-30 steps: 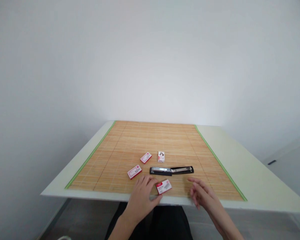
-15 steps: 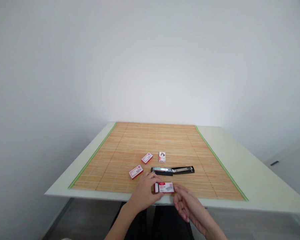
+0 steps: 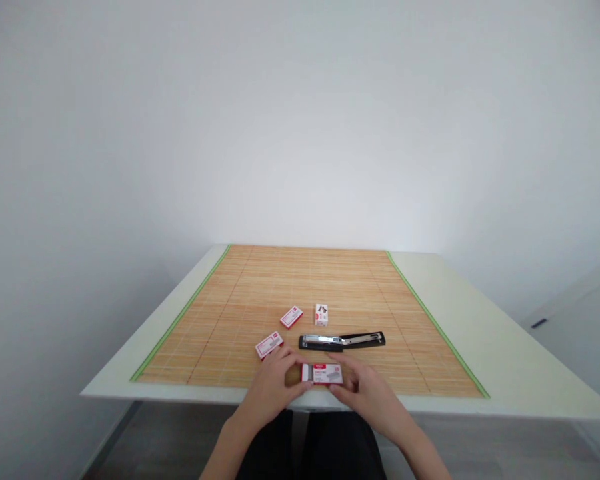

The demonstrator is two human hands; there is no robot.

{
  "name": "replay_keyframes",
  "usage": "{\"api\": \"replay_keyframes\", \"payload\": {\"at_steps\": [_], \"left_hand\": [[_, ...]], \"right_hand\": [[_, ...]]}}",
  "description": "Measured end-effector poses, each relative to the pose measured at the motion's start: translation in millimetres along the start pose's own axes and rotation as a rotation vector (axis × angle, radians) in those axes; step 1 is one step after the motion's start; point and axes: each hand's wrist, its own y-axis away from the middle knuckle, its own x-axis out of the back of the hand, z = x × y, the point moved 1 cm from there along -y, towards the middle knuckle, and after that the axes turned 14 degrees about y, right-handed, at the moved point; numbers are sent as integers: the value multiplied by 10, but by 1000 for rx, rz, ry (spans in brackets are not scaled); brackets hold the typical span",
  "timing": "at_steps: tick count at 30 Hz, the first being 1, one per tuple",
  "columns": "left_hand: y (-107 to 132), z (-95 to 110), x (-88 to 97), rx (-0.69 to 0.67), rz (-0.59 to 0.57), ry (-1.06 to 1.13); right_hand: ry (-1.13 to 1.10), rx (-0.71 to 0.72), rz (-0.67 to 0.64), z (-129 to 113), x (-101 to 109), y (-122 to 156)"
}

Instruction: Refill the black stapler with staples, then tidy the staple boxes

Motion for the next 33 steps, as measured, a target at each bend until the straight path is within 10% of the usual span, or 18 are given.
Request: {"api": "replay_keyframes", "payload": {"at_steps": [19, 33], "left_hand": [[12, -33, -268, -50, 276, -249], [5, -25, -255, -49, 224, -170]], "right_hand": [[118, 16, 155, -169, -43, -422], [-419, -163, 156, -243, -439, -751]]}}
